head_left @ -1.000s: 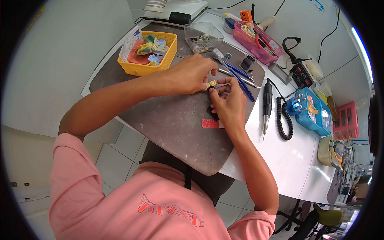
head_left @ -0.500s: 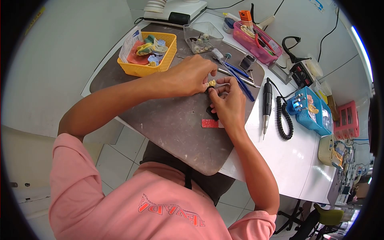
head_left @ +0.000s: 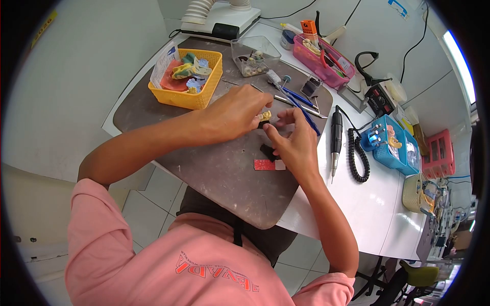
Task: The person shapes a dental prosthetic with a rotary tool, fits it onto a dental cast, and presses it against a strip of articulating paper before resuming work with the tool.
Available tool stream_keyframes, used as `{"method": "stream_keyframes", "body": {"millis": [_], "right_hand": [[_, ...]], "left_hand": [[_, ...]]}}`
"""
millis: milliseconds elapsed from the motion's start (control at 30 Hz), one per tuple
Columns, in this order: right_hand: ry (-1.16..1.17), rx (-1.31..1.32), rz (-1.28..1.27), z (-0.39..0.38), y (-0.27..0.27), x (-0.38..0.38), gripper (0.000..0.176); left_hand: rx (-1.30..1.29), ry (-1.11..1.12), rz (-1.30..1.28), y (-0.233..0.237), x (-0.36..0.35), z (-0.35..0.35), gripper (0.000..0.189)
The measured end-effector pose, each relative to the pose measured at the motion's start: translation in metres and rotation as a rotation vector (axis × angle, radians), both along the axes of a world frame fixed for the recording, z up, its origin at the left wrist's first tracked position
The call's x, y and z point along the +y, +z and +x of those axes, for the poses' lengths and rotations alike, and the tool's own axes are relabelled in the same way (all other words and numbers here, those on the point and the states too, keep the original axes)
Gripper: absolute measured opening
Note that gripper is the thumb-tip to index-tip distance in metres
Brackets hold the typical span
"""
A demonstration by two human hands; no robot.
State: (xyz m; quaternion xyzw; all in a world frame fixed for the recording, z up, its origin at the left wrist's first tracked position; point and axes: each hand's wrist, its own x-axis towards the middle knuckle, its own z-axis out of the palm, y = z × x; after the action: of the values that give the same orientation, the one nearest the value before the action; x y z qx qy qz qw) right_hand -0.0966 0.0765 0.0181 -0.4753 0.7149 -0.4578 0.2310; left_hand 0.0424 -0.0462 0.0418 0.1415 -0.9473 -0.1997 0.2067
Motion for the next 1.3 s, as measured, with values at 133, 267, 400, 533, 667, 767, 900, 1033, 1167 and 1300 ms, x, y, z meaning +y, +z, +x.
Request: {"method": "stream_keyframes", "body": {"millis": [133,267,400,533,667,767,900,1033,1167,1300], "right_hand": [[-0.009,0.375,0.034,-0.036,0.019,0.020,0.034],[-0.178,0.867,0.330,-0.072,0.032,0.056,0.040],[-0.248,0.879,0.450,-0.076,0.027,0.076,0.044],[-0.254,0.834,0.522,-0.076,0.023,0.081,0.048],[-0.231,0.686,0.514,-0.083,0.016,0.079,0.047],[-0.240,0.598,0.475,-0.088,0.013,0.077,0.043],[-0.263,0.520,0.414,-0.090,0.011,0.077,0.039],[-0.268,0.544,0.411,-0.089,0.009,0.078,0.038],[-0.270,0.563,0.392,-0.089,0.008,0.078,0.038],[-0.283,0.544,0.365,-0.089,0.005,0.079,0.038]], "left_hand": [[0.040,-0.023,-0.038,0.000,0.003,0.006,0.021],[0.103,-0.038,-0.061,-0.008,0.007,0.009,0.023],[-0.030,0.006,-0.082,-0.004,0.012,0.011,0.027],[-0.049,0.018,-0.073,-0.002,0.016,0.011,0.029],[-0.056,0.035,-0.083,-0.001,0.017,0.013,0.031],[-0.022,0.004,-0.085,-0.003,0.019,0.015,0.035],[-0.008,0.013,-0.145,-0.007,0.021,0.016,0.039],[-0.020,0.013,-0.114,-0.006,0.022,0.016,0.040],[-0.016,0.009,-0.067,-0.002,0.020,0.016,0.039],[-0.070,0.061,-0.010,0.000,0.018,0.016,0.036]]}}
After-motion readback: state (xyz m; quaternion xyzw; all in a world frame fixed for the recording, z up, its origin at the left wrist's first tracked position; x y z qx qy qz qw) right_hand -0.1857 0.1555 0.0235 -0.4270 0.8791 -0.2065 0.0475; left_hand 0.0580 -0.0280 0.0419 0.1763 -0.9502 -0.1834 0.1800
